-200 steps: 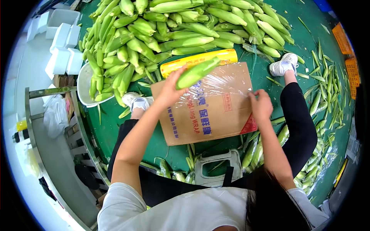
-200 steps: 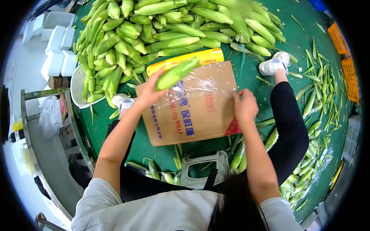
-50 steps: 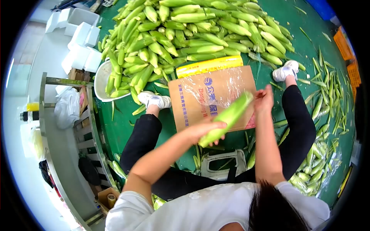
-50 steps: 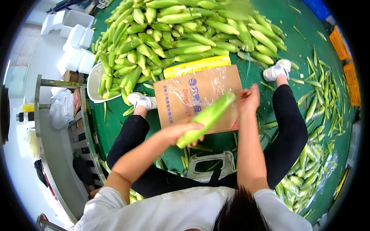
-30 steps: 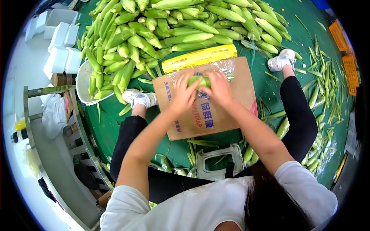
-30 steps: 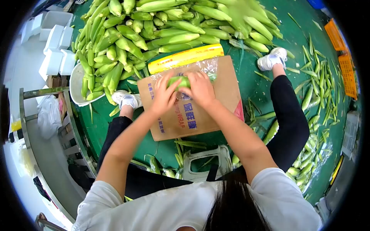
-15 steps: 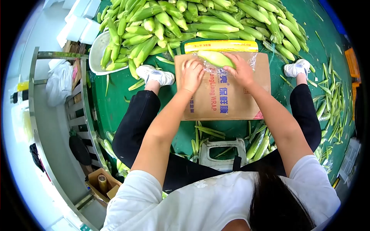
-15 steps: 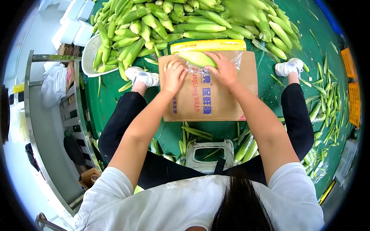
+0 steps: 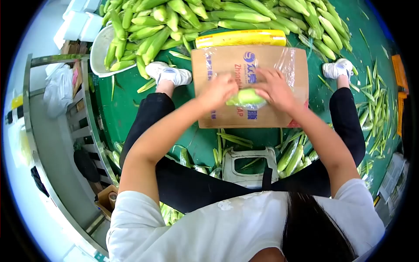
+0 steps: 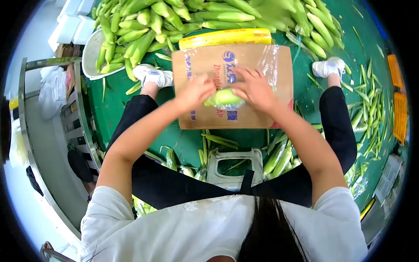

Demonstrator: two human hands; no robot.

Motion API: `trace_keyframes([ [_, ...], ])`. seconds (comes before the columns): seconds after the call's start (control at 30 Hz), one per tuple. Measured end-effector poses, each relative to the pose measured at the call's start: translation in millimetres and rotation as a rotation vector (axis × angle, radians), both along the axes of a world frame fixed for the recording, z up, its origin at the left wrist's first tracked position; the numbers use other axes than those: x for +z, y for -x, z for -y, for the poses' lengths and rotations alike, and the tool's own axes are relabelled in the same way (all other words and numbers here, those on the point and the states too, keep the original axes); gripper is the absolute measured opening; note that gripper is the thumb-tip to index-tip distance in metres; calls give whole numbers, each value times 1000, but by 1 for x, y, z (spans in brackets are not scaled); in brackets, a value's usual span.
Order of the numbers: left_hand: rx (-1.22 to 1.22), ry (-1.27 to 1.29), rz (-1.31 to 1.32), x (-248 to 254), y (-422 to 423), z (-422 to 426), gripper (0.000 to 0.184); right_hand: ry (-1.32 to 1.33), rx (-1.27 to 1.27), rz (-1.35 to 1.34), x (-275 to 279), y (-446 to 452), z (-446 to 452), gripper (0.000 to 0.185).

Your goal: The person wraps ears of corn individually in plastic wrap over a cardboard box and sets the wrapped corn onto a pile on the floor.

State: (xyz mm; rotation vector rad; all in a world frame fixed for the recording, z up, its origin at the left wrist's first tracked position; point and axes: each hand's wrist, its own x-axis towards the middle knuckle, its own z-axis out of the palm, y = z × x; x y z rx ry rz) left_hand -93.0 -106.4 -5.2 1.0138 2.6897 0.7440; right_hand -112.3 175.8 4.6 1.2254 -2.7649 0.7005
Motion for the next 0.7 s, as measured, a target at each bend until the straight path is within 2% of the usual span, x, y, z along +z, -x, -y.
trace_keyframes([
  [0.03,30,43,-116,-10,19,-6,33,-7,-32,32,-3,17,7,38],
  [0.1,233,125,-119,-8,67,-6,55,-21,-93,70,-6,53,14,38],
  [0.17,456,120,308,35,122,1,71,-72,-295,388,10,66,27,38],
  [0.2,434,117,149,33,147,10,68,-89,-394,540,14,74,29,38],
  [0.23,412,114,-7,32,165,14,64,-151,-301,348,-10,64,31,41],
  [0.27,389,17,-64,35,175,5,59,-94,-286,58,-19,53,35,44],
  [0.33,287,-100,161,46,189,-32,47,-41,-253,-197,-22,54,38,52],
  [0.37,192,-156,327,46,192,-52,43,-41,-242,-160,-23,57,37,58],
  [0.4,-10,-99,231,22,185,-72,39,-41,-231,-115,-23,54,37,64],
  [0.43,-226,-52,134,-12,175,-97,37,-46,-192,123,-16,49,31,67],
  [0.5,-203,-83,313,-45,144,-122,36,-32,-81,585,3,42,33,73],
  [0.53,-164,-86,68,-49,133,-129,37,-62,-1,659,2,41,30,74],
  [0.6,-203,58,-129,-50,112,-137,41,-108,148,811,0,39,21,74],
  [0.63,-222,131,-228,-45,101,-141,43,-211,176,894,0,35,21,74],
  [0.7,-225,134,-247,-35,85,-151,47,-414,252,1037,5,32,24,73],
])
